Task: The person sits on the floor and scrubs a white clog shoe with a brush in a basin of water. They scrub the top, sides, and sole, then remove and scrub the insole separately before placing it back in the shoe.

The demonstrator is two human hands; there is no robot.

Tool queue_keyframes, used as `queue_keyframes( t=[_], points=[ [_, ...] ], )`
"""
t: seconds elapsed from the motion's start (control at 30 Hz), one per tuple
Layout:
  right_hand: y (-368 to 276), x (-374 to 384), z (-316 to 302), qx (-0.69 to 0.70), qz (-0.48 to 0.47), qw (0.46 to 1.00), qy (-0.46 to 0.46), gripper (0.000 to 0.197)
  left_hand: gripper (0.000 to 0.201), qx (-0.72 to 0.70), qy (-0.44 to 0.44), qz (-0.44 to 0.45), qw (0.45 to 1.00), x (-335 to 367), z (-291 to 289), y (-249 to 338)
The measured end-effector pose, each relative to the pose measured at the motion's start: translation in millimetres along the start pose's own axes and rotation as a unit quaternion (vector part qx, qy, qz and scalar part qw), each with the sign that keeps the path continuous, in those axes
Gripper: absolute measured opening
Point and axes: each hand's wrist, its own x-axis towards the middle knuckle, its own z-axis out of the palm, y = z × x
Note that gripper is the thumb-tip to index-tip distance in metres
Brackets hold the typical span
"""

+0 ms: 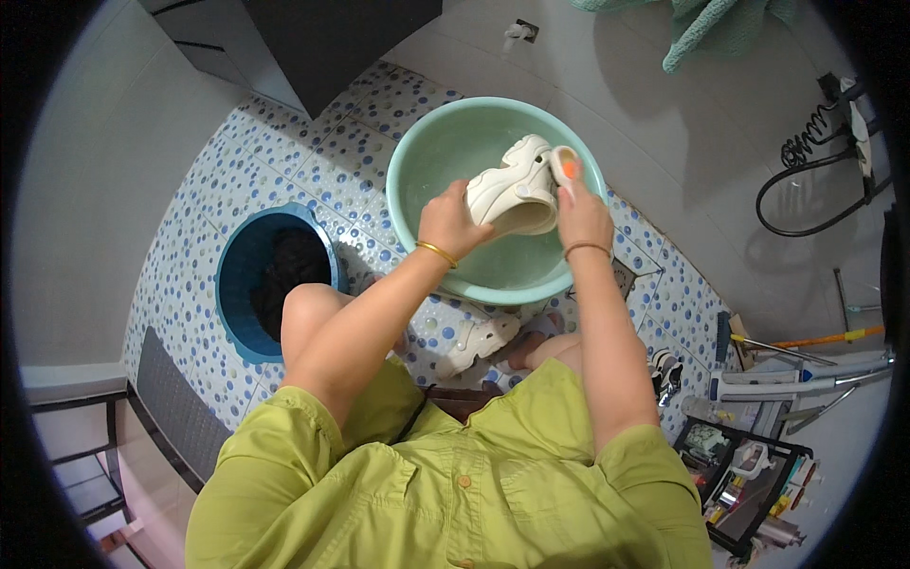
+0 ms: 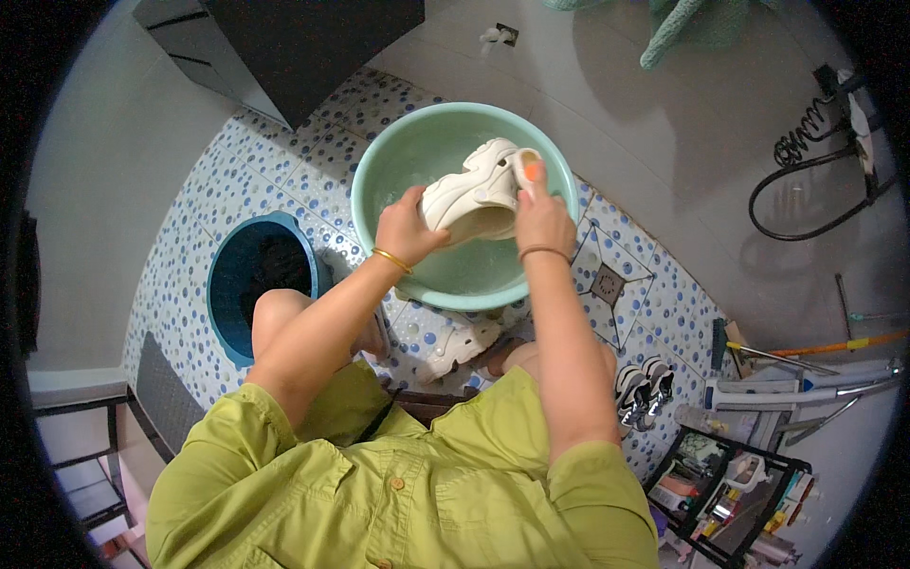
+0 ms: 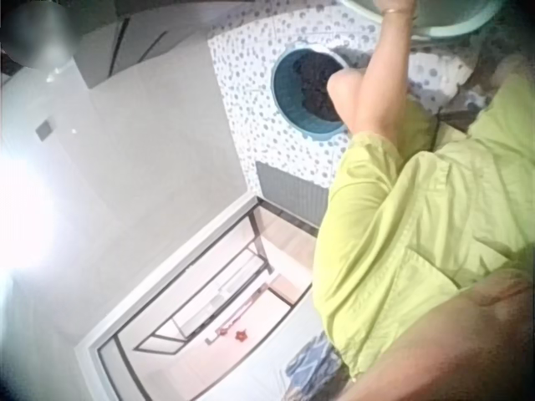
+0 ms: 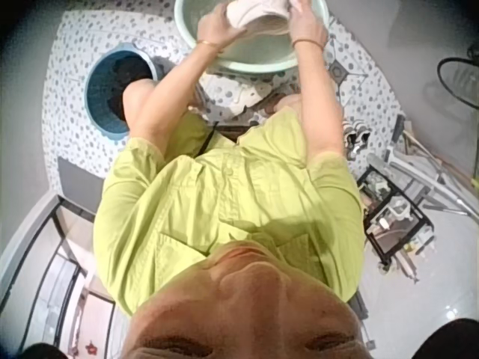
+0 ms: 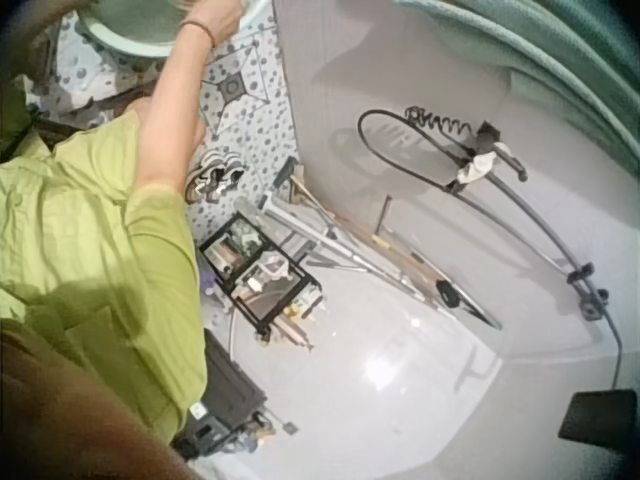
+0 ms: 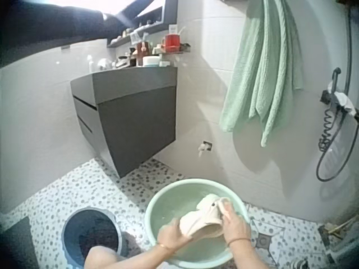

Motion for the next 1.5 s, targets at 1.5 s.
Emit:
queue_keyframes(
  t=[1.5],
  points=[
    [-18,-45,-5,0.171,-0.189,0.963,-0.09,0.045,0.065,-0.112,0.004,0.061,0.992,-4,-3,-14]
  ],
)
